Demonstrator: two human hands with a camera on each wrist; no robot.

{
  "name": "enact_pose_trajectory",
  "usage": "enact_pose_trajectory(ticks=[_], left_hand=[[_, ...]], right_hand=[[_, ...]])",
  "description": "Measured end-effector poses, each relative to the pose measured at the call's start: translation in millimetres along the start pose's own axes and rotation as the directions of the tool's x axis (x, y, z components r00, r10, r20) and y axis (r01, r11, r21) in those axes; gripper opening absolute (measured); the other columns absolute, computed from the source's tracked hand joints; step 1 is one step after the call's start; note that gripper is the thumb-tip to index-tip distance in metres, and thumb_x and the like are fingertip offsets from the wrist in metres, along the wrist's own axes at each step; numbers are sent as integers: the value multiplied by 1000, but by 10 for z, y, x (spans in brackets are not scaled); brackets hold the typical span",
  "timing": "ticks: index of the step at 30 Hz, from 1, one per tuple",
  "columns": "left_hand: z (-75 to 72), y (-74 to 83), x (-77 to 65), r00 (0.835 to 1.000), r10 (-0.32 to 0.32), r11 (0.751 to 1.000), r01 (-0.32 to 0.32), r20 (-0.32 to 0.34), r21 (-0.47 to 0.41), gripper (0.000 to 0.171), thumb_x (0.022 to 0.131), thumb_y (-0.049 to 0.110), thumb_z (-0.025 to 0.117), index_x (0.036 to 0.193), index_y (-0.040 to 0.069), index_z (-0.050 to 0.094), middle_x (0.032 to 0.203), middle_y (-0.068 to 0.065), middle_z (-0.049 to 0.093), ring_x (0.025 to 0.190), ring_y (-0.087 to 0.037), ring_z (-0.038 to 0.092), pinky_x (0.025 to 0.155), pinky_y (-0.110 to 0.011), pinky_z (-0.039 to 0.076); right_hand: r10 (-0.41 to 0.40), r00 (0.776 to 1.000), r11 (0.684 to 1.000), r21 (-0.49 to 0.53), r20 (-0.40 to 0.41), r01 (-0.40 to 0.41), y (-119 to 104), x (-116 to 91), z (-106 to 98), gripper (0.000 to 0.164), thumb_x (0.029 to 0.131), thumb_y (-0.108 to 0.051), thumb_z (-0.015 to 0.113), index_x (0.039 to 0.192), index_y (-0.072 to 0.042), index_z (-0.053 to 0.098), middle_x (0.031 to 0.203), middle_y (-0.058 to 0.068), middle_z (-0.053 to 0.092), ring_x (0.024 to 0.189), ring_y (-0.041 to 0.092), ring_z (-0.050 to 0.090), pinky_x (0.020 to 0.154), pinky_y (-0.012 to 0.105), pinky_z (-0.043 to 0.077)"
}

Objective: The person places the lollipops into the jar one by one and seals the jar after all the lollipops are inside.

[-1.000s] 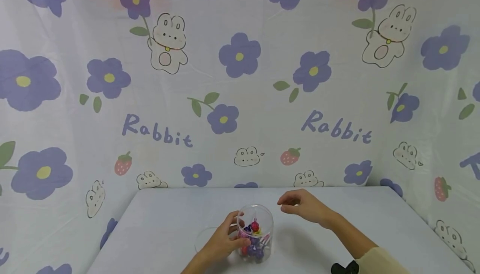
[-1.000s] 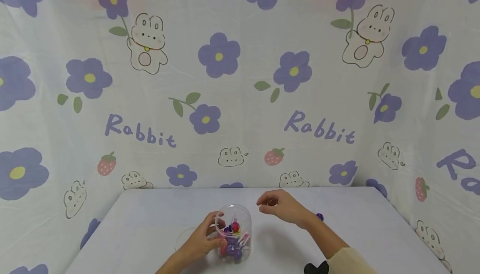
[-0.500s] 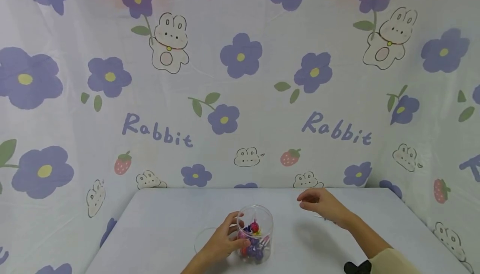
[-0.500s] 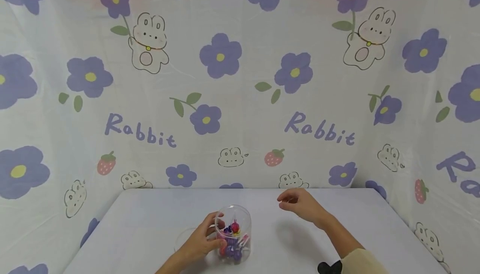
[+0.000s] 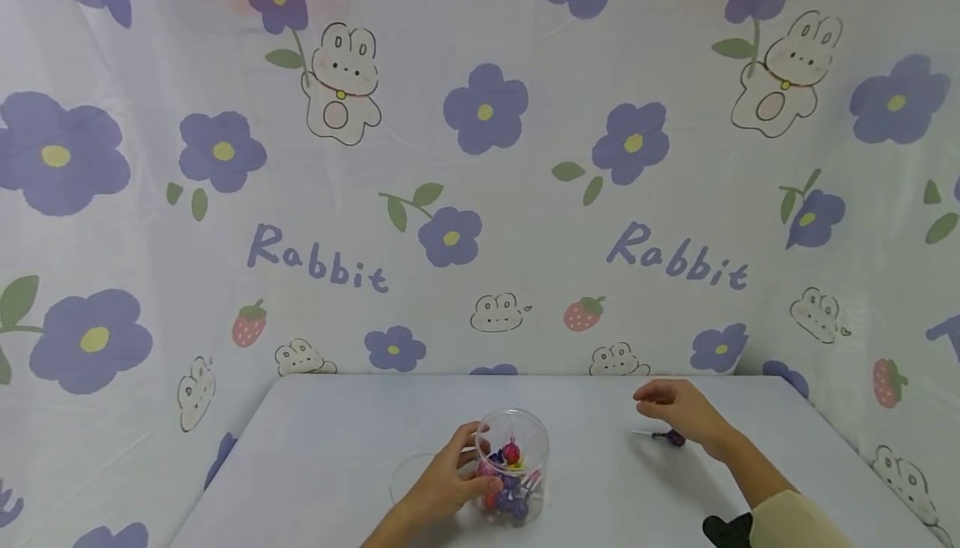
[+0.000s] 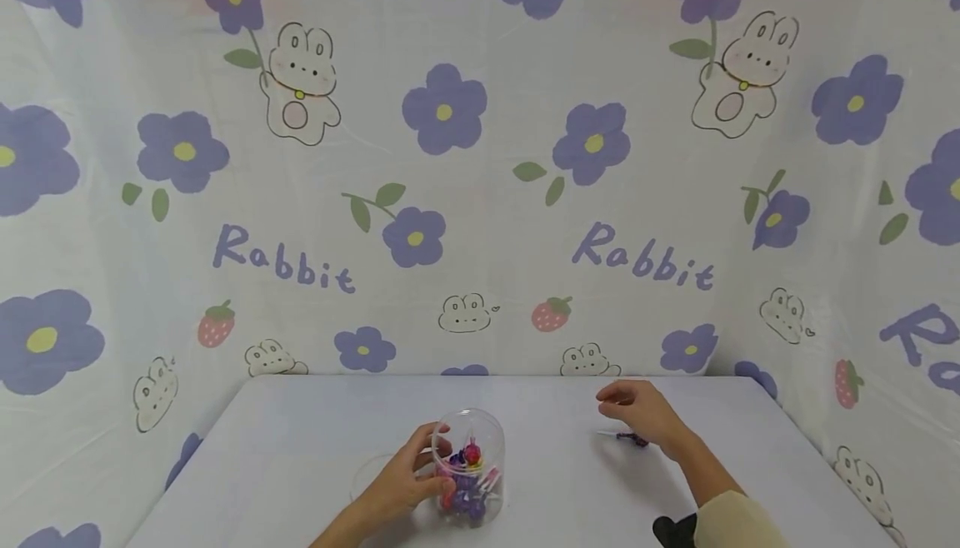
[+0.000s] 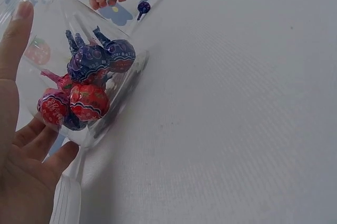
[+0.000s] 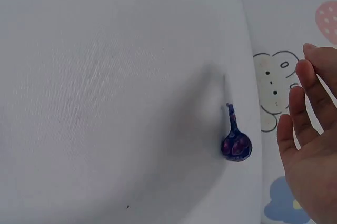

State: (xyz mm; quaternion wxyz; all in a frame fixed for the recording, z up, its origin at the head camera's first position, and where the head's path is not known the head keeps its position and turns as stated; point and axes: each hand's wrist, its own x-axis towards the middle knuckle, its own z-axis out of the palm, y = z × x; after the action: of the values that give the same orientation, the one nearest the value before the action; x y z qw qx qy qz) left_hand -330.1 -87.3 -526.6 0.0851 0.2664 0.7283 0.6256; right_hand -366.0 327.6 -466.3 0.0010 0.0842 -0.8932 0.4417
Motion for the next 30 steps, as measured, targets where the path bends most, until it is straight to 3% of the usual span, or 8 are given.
enact_pose_trajectory(ticks=[10, 20, 25, 30], left_hand=[[-5, -19, 5, 1000, 0, 1000, 0, -2, 9, 77, 91, 22, 83, 151, 6, 38, 134, -21, 50, 136, -45, 49, 109, -52, 44], [-22, -19, 9, 1000, -14, 1000, 14, -3, -4, 77, 91, 20, 83, 151, 3, 37, 134, -22, 50, 136, -44, 48, 109, -53, 43], [-21, -25, 16, 999, -32, 999, 32, -8, -1, 77, 91, 22, 83, 152, 5, 38, 135, -22, 50, 137, -44, 47, 110, -52, 42], [-24, -38, 21, 999, -44, 999, 44, -13, 2, 77, 91, 26, 83, 151, 7, 40, 135, -21, 50, 138, -43, 47, 110, -52, 42]], right_hand=[[75, 997, 996, -52, -18, -76, 307, 39, 31, 26, 98, -14, 72, 118, 2, 72, 103, 5, 70, 94, 20, 61, 79, 36, 51], [14, 999, 981, -193, -45, -23, 524, 141, 198, 21, 86, -1, 77, 107, -2, 74, 93, 2, 67, 84, 19, 58, 69, 32, 50], [-55, 996, 956, -291, -74, 31, 517, 148, 264, 12, 88, 2, 74, 99, -3, 74, 86, -1, 64, 78, 16, 55, 70, 35, 48], [-78, 997, 933, -354, -28, 64, 482, 157, 271, 8, 91, 3, 71, 94, -4, 74, 85, -2, 65, 79, 16, 56, 73, 39, 50]])
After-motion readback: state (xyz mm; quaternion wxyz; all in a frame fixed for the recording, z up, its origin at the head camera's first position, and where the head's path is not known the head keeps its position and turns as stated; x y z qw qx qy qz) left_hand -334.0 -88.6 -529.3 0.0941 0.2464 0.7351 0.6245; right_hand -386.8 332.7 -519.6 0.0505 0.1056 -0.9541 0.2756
